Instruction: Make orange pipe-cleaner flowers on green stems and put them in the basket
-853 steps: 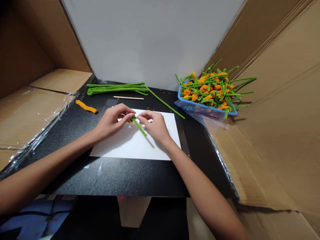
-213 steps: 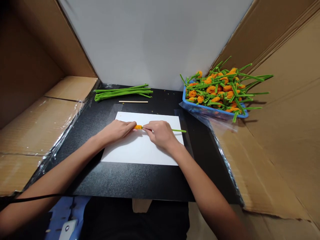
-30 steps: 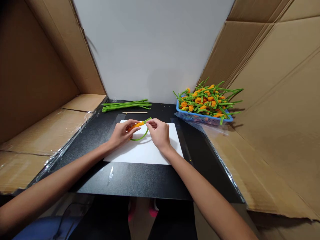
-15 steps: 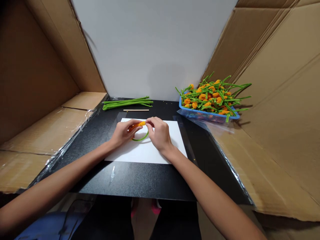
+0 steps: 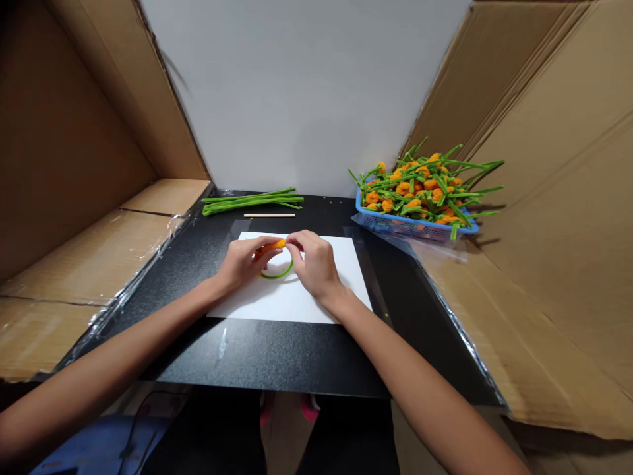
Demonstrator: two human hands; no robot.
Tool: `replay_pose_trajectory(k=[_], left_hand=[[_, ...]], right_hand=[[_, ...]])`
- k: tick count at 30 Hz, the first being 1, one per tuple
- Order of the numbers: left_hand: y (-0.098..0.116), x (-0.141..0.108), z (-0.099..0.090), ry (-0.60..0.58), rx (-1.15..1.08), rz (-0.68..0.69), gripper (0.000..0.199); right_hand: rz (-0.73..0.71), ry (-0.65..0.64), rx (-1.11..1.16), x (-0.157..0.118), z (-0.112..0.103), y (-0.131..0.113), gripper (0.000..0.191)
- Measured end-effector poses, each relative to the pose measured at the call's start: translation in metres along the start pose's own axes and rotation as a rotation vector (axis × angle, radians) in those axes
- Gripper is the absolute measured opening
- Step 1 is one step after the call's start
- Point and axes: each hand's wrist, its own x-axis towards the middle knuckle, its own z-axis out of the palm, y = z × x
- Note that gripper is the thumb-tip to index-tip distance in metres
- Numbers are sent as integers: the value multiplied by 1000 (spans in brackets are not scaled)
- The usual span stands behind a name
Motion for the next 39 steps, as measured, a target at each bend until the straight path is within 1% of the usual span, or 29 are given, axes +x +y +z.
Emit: replay_pose_trajectory(k=[2,4,5,8,9,11,13,16,19,22,25,29,33,36,39], left_hand=[[0,0,0,-4,-10,-13,17],[-2,0,0,4,-48,-61,18],[-3,-1,0,19,-74,-99,20],[-6,-2,1,65,-151,-213,26],[-6,-3,2,67,-166,-228,27],[-5,-3,3,51,-171,-227,27],[-3,-3,3,37,-148,-196,26],[-1,-2,3,21,-112,-150,23],[0,-2,1,-3,-132,-142,21],[1,-2,0,-17,-146,-124,20],[1,-1,1,-11,-128,-93,20],[0,0,2,12,-34,-61,22],[-2,0,2,32,33,-42,20],[-2,-1,4,43,47,7,20],[-3,-2,5,39,40,32,21]], right_hand=[[36,-8,57,0,1,-2,13],[104,-4,147,-1,4,-2,9],[160,1,205,-1,6,-1,7],[359,17,388,-3,14,3,19],[412,28,436,-3,17,4,20],[465,65,476,-4,19,7,15],[449,107,429,-4,19,7,9],[311,121,262,-2,12,6,10],[156,80,130,0,5,4,15],[86,16,78,1,1,4,18],[66,-19,63,2,0,5,18],[94,26,47,2,1,6,17],[48,49,-20,1,2,4,17],[16,13,-22,0,2,2,18],[56,-27,37,0,3,0,18]])
